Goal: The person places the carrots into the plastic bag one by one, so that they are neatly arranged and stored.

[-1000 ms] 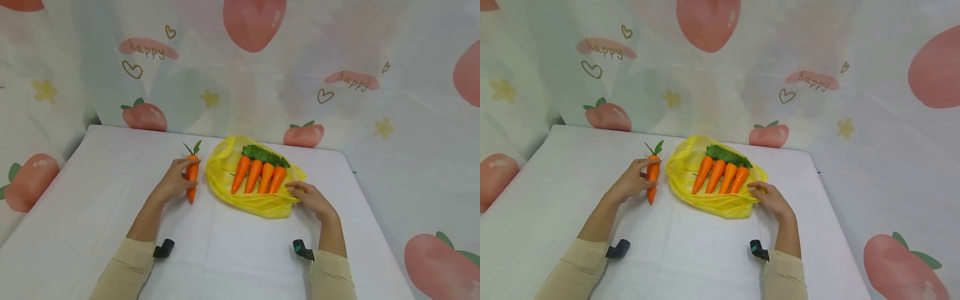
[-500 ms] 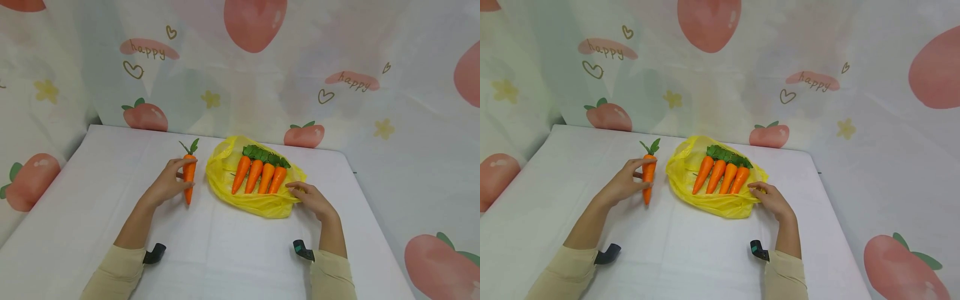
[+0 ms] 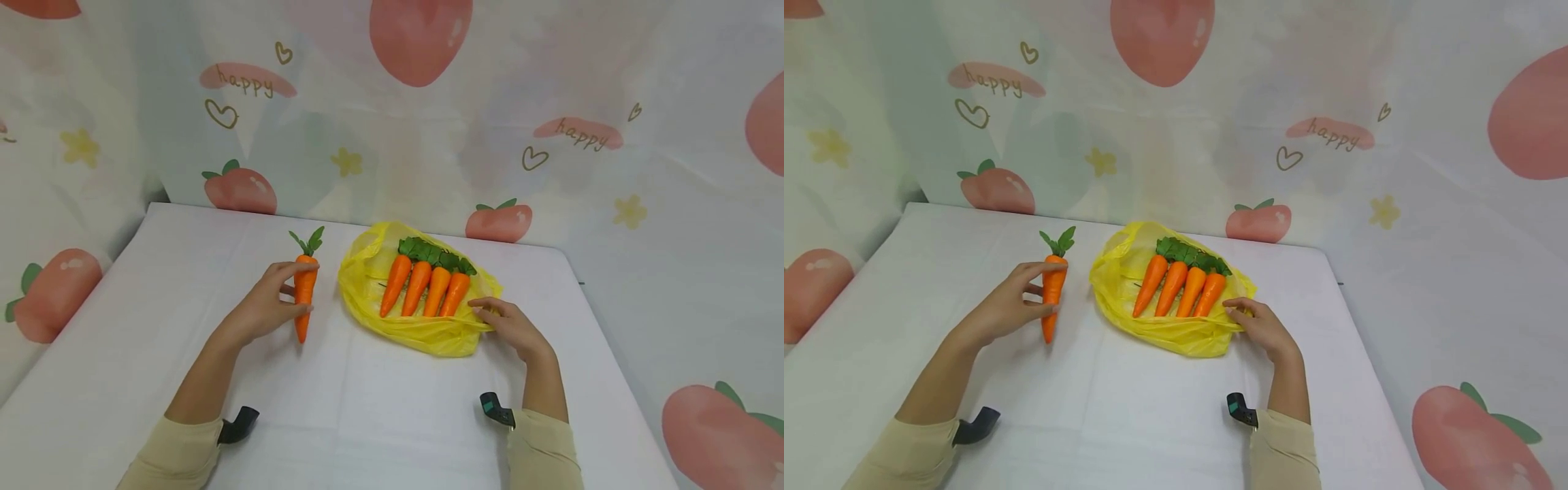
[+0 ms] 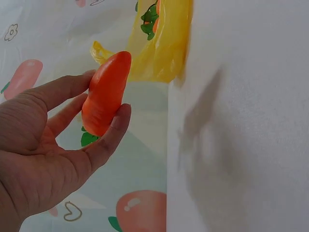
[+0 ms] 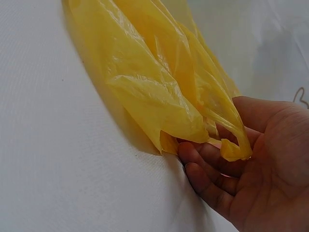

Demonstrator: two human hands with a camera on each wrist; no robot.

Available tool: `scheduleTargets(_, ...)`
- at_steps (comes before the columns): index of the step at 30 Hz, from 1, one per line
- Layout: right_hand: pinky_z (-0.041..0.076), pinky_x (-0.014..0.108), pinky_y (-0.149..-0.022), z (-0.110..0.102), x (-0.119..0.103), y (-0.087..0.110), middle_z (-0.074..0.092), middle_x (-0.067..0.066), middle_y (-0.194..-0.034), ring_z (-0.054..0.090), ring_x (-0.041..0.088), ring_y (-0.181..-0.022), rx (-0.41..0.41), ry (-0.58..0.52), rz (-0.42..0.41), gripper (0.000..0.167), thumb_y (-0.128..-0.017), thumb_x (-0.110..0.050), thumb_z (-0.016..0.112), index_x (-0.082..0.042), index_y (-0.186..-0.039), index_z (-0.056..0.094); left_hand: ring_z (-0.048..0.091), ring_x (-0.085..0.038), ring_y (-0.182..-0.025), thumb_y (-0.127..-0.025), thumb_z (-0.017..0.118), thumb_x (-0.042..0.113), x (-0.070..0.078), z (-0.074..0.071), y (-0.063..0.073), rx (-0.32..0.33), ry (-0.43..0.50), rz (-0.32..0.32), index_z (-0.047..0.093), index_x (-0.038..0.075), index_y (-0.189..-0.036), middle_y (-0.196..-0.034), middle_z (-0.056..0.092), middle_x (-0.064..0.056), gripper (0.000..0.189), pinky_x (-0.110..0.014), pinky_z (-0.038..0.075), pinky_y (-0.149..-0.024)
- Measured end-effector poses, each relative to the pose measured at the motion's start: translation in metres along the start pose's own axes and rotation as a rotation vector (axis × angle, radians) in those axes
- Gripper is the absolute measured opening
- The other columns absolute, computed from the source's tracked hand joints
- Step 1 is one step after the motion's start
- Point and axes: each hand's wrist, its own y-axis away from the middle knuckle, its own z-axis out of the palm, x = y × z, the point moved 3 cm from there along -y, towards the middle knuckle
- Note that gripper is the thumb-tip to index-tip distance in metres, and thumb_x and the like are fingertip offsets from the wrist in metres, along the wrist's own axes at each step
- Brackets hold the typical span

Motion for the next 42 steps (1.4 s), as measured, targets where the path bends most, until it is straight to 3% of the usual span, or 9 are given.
scheduleTargets(7, 0.046, 0.039, -0.092, -0.001, 0.000, 0.000, 0.056, 0.017, -0.130, 0.052, 0.030, -0.109, 0.000, -0.008, -0.011, 0.044, -0.109, -0.032, 0.053, -0.004, -0.141, 0.060, 0.051, -0.038, -0.125, -0.092, 0.081, 0.012, 0.010, -0.004, 0.013, -0.051, 0.083, -0.019, 0.052, 0.029, -0.150, -0.154, 0.035, -0.009, 0.068, -0.044, 0.058, -0.088)
scheduleTargets(17, 0.044, 0.041, -0.094, 0.001, 0.001, 0.001, 0.055, 0.017, -0.130, 0.049, 0.031, -0.112, -0.006, -0.009, -0.008, 0.044, -0.109, -0.033, 0.052, -0.005, -0.142, 0.060, 0.054, -0.037, -0.123, -0.091, 0.081, 0.011, 0.023, -0.005, 0.021, -0.055, 0.080, 0.005, 0.053, 0.032, -0.149, -0.152, 0.036, -0.005, 0.068, -0.043, 0.058, -0.086)
scheduleTargets(29, 0.045, 0.040, -0.094, -0.001, -0.001, 0.002, 0.056, 0.017, -0.132, 0.051, 0.030, -0.109, -0.009, -0.006, -0.022, 0.044, -0.110, -0.033, 0.052, -0.004, -0.141, 0.060, 0.054, -0.034, -0.123, -0.091, 0.081, 0.007, 0.049, -0.002, 0.019, -0.082, 0.070, 0.110, 0.054, 0.029, -0.148, -0.152, 0.037, -0.005, 0.067, -0.043, 0.055, -0.094)
scheduleTargets(42, 0.044, 0.040, -0.096, -0.001, -0.001, 0.002, 0.055, 0.018, -0.136, 0.051, 0.030, -0.111, -0.009, -0.022, -0.022, 0.043, -0.109, -0.033, 0.053, -0.005, -0.140, 0.061, 0.053, -0.034, -0.121, -0.090, 0.080, 0.002, 0.071, 0.020, 0.004, -0.156, 0.099, 0.182, 0.056, 0.030, -0.147, -0.152, 0.036, -0.004, 0.068, -0.044, 0.053, -0.098)
